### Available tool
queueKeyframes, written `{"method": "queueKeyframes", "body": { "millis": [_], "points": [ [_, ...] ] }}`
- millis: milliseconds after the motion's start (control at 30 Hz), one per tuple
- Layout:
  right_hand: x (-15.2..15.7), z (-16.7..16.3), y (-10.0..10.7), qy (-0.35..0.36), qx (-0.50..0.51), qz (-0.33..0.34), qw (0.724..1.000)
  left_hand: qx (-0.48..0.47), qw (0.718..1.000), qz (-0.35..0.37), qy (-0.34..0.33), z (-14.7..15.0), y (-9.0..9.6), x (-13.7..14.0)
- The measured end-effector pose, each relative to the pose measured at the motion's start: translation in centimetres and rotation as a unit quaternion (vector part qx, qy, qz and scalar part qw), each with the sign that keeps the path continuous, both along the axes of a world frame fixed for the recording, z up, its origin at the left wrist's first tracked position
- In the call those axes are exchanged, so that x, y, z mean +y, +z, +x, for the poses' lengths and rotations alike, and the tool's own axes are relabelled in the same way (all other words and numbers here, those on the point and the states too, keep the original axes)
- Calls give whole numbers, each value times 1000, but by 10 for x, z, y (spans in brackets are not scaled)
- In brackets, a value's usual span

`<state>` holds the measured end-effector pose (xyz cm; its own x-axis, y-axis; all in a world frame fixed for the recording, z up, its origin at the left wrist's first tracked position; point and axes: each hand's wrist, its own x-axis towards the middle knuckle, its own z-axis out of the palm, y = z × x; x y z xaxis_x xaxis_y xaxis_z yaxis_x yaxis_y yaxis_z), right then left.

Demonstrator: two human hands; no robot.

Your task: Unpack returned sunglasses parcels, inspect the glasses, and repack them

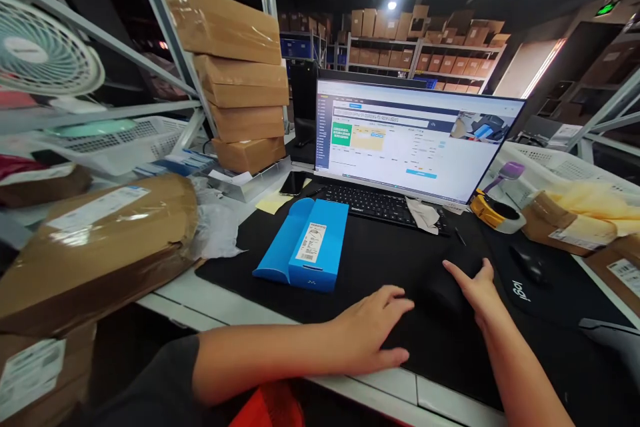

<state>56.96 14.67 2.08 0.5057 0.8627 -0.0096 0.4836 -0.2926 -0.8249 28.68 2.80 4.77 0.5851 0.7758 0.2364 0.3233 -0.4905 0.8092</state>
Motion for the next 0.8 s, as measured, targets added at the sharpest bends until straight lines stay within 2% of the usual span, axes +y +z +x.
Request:
{"method": "queueKeyframes", "body": {
  "millis": [67,167,233,267,367,433,500,533,600,667,733,800],
  "points": [
    [-1,-6,-2,12,53,-6,998,-58,997,-46,35,12,-5,9],
    [-11,-21,7,43,54,21,997,-115,986,-110,59,23,-20,18],
    [-21,-37,19,96,0,97,991,-142,977,-149,60,28,-29,24],
    [-28,-47,25,135,-42,153,978,-169,971,-161,57,31,-34,28],
    [-52,-78,44,303,-132,294,897,-274,946,-157,75,33,-44,39],
    [-67,-94,52,408,-155,326,839,-337,925,-143,104,31,-47,45],
    [-79,-101,54,470,-170,353,791,-395,899,-161,97,27,-46,48],
    [-84,-102,53,480,-174,370,776,-420,885,-181,86,25,-45,49],
    [-91,-102,48,465,-159,398,774,-445,862,-226,87,21,-40,50],
    [-96,-103,39,450,-125,416,780,-441,852,-243,146,18,-35,52],
    [-100,-106,30,462,-103,422,773,-435,846,-233,200,16,-31,52],
    [-101,-109,23,477,-90,433,759,-440,843,-231,206,15,-27,51]
  ]
}}
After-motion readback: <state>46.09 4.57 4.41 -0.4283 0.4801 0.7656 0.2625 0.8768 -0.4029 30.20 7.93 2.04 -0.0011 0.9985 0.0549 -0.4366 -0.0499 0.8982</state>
